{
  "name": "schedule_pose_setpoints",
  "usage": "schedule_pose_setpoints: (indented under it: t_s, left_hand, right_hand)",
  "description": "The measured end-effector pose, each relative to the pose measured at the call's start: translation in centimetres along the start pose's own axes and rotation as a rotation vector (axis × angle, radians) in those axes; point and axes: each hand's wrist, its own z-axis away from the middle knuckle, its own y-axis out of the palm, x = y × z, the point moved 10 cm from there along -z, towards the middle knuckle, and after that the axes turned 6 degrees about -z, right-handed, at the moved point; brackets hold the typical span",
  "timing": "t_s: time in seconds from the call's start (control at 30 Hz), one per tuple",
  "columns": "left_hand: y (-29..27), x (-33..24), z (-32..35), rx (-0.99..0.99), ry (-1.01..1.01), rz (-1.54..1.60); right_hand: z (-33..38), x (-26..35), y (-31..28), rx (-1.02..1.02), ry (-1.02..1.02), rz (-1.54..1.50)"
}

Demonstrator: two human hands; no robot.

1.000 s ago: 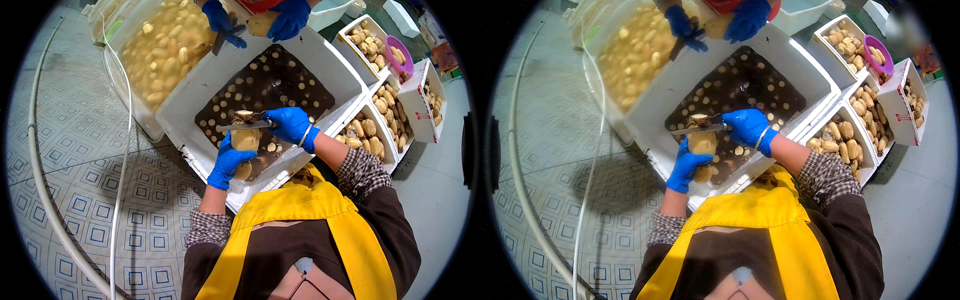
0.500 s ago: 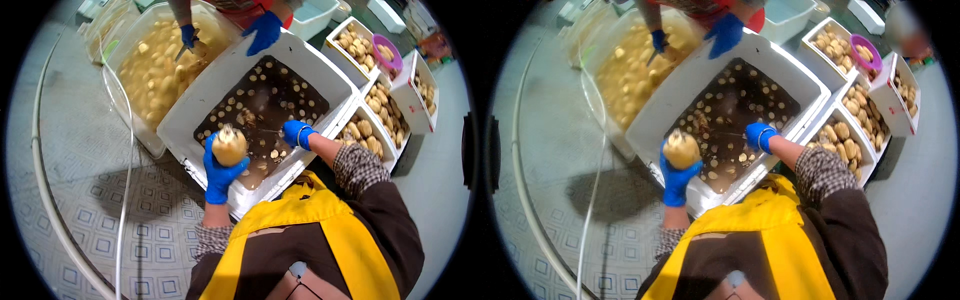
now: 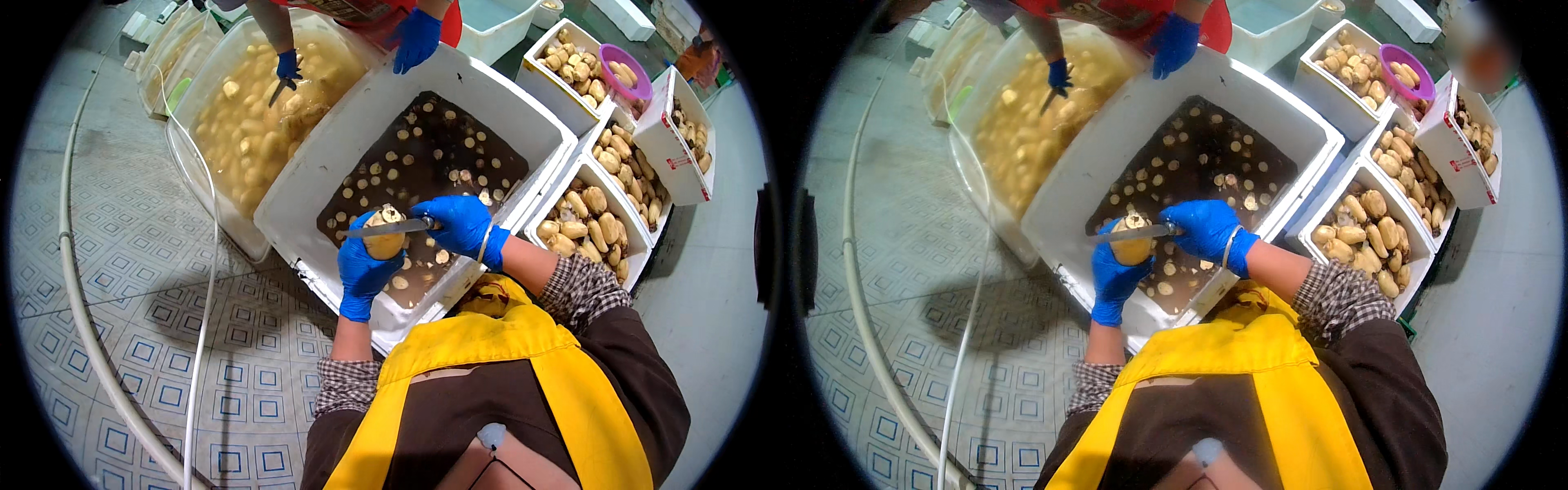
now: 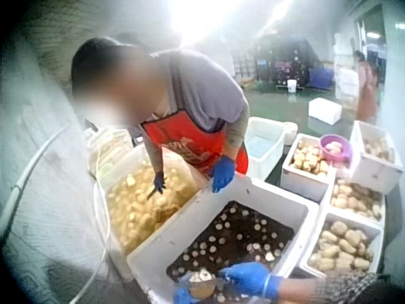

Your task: The person peels lotus roots with a knife over a bin of water, places the peeled items into another container, and then moves the crates.

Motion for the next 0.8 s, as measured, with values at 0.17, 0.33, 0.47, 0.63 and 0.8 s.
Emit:
schedule_pose_setpoints:
  t_s: [0.17,0.33,0.47,0.63,0.8]
  left_hand:
    - [-0.3,-1.2,0.5,-0.036,0.020,-0.051]
    - [-1.0,-2.6,0.9,-0.068,0.106,-0.133]
    - [-1.6,-3.5,0.6,-0.105,0.159,-0.193]
    - [-2.0,-3.0,1.0,-0.145,0.122,-0.136]
    - [-4.0,-5.6,1.9,-0.248,0.173,-0.133]
  right_hand:
    - [0.7,0.5,-0.5,-0.009,-0.025,0.098]
    - [0.9,0.5,-0.5,-0.016,-0.047,0.109]
    - [1.2,1.1,-0.8,-0.074,-0.053,0.028]
    - [0.6,0.4,0.4,0.014,0.020,0.062]
    - [1.0,-7.7,3.0,0.290,0.331,0.203]
